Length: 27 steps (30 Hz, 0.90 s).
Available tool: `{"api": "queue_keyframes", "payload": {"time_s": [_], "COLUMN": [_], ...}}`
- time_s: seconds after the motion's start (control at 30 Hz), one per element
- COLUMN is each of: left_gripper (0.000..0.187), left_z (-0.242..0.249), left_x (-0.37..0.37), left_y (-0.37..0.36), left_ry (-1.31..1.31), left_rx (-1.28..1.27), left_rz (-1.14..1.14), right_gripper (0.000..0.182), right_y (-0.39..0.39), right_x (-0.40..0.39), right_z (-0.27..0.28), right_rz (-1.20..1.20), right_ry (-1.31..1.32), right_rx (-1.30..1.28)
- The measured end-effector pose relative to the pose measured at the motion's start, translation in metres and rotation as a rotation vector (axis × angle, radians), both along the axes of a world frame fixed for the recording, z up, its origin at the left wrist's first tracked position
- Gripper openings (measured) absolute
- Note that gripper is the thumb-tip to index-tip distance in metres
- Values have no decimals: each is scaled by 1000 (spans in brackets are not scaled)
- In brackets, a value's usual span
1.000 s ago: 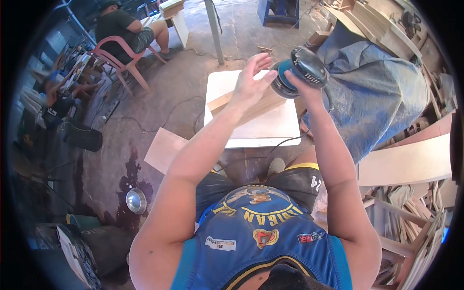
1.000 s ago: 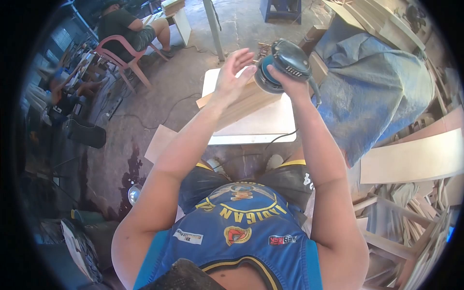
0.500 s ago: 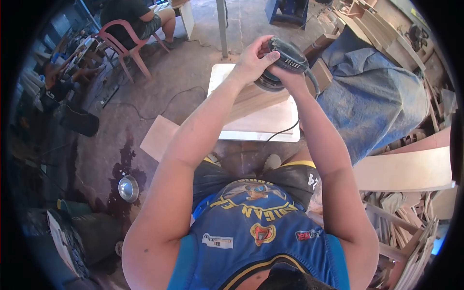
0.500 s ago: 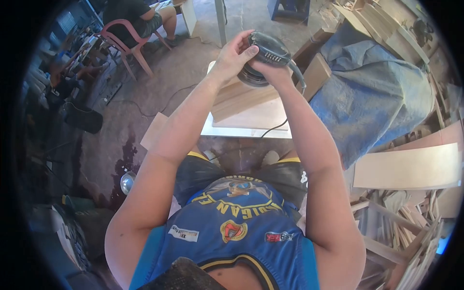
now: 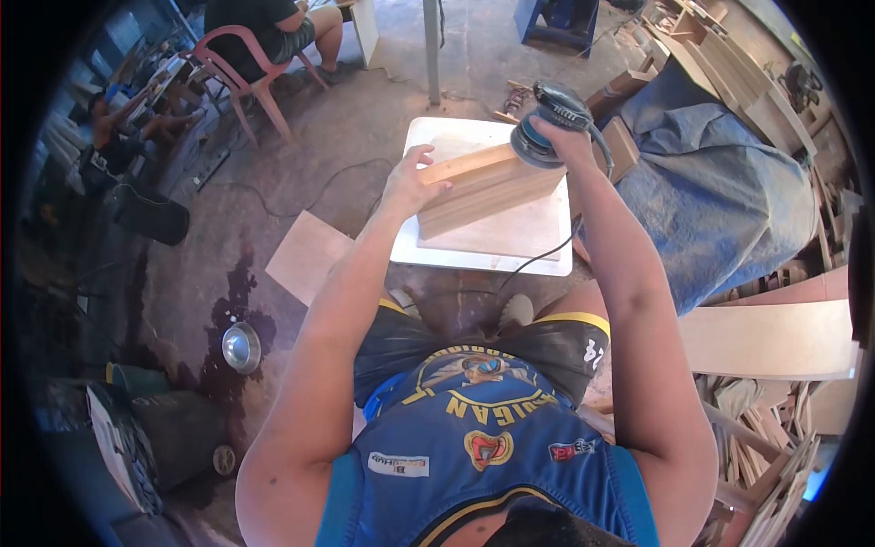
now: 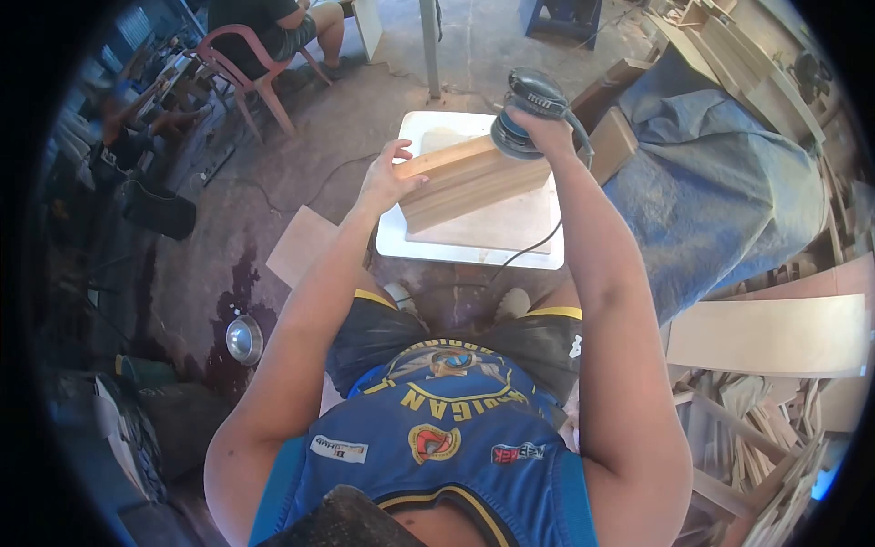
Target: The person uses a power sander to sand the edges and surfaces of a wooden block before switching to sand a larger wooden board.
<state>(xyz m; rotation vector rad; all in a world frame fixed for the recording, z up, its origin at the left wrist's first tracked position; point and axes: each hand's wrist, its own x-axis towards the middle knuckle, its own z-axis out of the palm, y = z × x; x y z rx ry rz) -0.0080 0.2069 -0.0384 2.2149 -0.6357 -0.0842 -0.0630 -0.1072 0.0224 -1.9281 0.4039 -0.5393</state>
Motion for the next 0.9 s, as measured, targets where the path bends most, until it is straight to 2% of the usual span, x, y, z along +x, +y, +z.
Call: {"api": "queue_keyframes", "payload": {"time_s": [0.07,0.13,0.17,0.23,0.27,0.33,0.47,0.53,0.63,0.77,0.9], "left_gripper": [86,82,82,82,82,78,68,56,55,57,52], "left_z": [-8,-15,-20,-34,-40,-52,-76,-77,-74,-78,-72], "left_x": [0,-1,-3,-2,-2,-5,-10,-13,-12,-4,-4], "left_y": [1,3,4,5,5,4,2,2,5,9,10], "left_ry": [-30,1,6,118,118,122,208,276,299,303,326], "left_rx": [-36,-221,-221,-422,-423,-580,-573,-552,-569,-519,-467], "left_rz": [42,34,37,-2,0,6,30,95,59,43,22], "right_gripper": [54,55,55,55,55,55,52,59,60,60,57], "right_y": [-11,-12,-10,-5,-2,9,27,42,68,95,121], "right_x": [4,2,2,6,6,7,15,11,8,14,21], "right_z": [-17,-22,-25,-24,-24,-20,-27,-19,-12,-14,-21], "right_rz": [-25,30,33,89,91,133,195,270,224,286,389], "right_ry": [0,-24,-18,-19,-18,-7,10,21,136,150,51], "right_rx": [-3,-37,-37,-31,-31,9,14,11,-8,-7,38]}}
